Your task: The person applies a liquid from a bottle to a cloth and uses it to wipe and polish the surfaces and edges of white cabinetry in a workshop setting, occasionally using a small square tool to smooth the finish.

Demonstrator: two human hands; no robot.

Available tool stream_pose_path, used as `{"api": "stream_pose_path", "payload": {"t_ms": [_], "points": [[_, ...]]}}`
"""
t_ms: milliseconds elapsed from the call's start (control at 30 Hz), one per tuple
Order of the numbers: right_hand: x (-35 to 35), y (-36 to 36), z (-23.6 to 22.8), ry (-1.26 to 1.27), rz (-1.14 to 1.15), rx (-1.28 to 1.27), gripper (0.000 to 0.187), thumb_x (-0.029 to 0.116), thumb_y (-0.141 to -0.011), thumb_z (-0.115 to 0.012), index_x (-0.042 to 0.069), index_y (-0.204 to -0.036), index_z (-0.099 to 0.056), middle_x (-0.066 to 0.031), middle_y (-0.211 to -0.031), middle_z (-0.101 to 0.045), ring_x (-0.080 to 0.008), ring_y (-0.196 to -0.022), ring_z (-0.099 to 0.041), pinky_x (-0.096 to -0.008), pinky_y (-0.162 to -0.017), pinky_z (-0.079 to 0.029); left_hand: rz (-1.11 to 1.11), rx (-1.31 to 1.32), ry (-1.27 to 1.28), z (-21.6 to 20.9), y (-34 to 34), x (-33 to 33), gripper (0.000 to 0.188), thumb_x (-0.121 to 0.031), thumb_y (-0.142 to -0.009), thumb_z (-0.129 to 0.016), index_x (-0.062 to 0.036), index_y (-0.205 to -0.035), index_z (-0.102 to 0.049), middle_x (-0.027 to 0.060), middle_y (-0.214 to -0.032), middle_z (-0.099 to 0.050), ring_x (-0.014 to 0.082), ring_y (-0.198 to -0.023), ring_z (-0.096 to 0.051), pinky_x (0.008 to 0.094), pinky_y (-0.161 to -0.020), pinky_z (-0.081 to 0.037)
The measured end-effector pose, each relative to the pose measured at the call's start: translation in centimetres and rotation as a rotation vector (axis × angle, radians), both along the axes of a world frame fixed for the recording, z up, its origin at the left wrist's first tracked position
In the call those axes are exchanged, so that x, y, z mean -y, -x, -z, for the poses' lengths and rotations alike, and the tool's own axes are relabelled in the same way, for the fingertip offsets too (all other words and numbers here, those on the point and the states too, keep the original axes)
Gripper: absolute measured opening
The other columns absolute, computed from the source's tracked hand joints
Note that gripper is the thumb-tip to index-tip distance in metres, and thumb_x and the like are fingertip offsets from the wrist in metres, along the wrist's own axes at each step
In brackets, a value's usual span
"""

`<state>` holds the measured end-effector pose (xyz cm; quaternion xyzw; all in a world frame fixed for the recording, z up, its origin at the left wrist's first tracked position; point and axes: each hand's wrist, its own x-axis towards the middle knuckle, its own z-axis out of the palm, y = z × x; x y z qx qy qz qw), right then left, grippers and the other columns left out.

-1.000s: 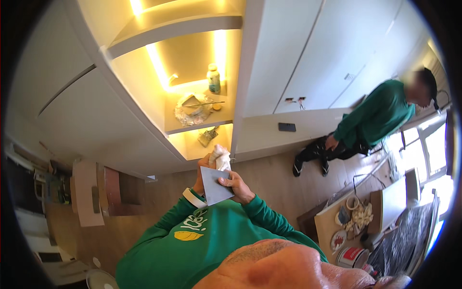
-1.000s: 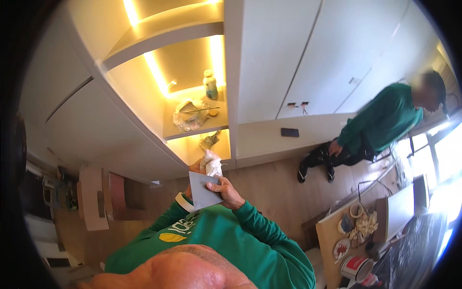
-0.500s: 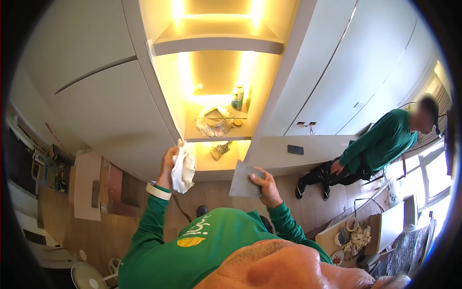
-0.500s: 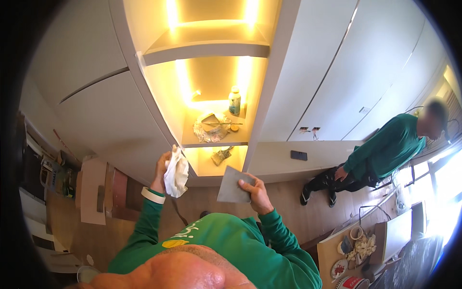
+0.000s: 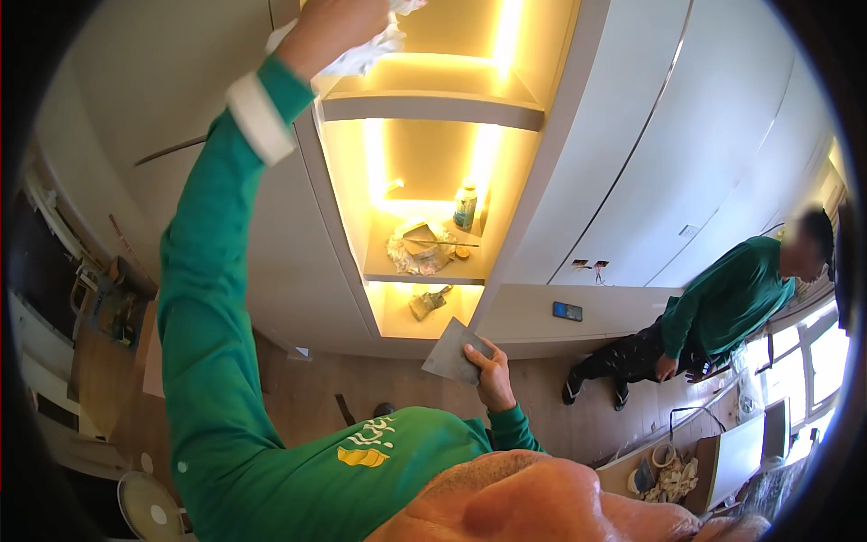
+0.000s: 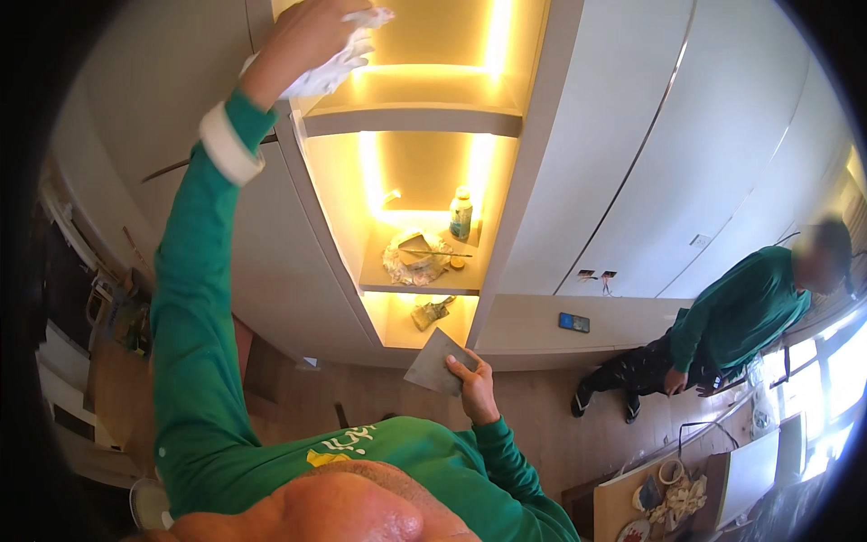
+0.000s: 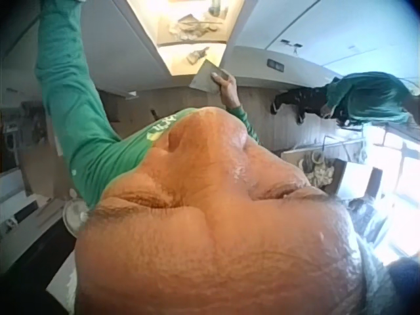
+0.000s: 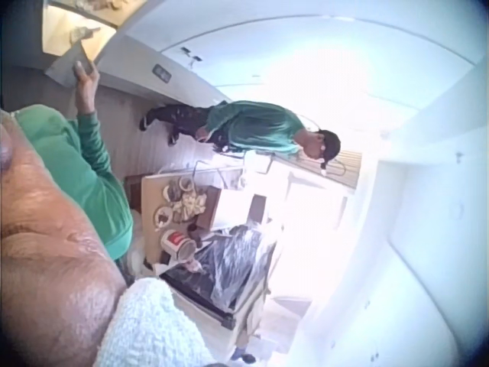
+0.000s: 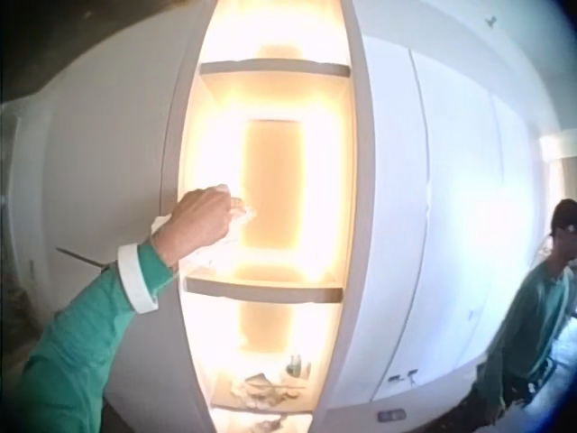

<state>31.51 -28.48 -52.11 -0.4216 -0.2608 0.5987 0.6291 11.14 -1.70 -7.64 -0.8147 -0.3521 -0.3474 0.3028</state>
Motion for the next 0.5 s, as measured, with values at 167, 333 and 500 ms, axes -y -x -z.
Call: {"api": "stream_pose_path", "payload": {"t_ms": [167, 333, 500], "points": [[1.3, -1.8, 2.2, 0.068, 0.085, 0.027, 0.035, 0.009, -0.093, -0.069, -0.010, -0.121, -0.059, -0.0125, -0.102, -0.071, -0.0184, -0.081, -0.069, -0.0287, -0.074, -0.058, -0.252, -0.195, 0.230, 0.3, -5.1, -9.6, 0.034, -0.028, -0.089, -0.066, -0.0038, -0.113, -0.069, 0.0194, -0.107, -0.071, 0.0385, -0.095, -0.069, 0.0491, -0.082, -0.055], [3.0, -3.3, 3.4, 0.062, 0.203, 0.006, 0.028, 0.011, -0.093, -0.070, -0.007, -0.114, -0.064, -0.0085, -0.096, -0.070, -0.0154, -0.079, -0.067, -0.0269, -0.073, -0.054, -0.379, -0.244, 0.423, 6.3, -5.0, -16.6, 0.027, -0.020, -0.084, -0.060, -0.0062, -0.103, -0.074, 0.0182, -0.110, -0.073, 0.0379, -0.103, -0.070, 0.0486, -0.084, -0.056], [4.7, -4.8, 5.7, 0.109, 0.261, -0.011, 0.025, 0.012, -0.093, -0.071, -0.006, -0.109, -0.066, -0.0071, -0.093, -0.070, -0.0146, -0.078, -0.066, -0.0267, -0.071, -0.053, -0.266, -0.741, 0.424, 2.3, -1.7, -15.7, 0.035, -0.037, -0.089, -0.063, -0.0110, -0.110, -0.075, 0.0129, -0.115, -0.074, 0.0361, -0.096, -0.070, 0.0456, -0.083, -0.055]]}}
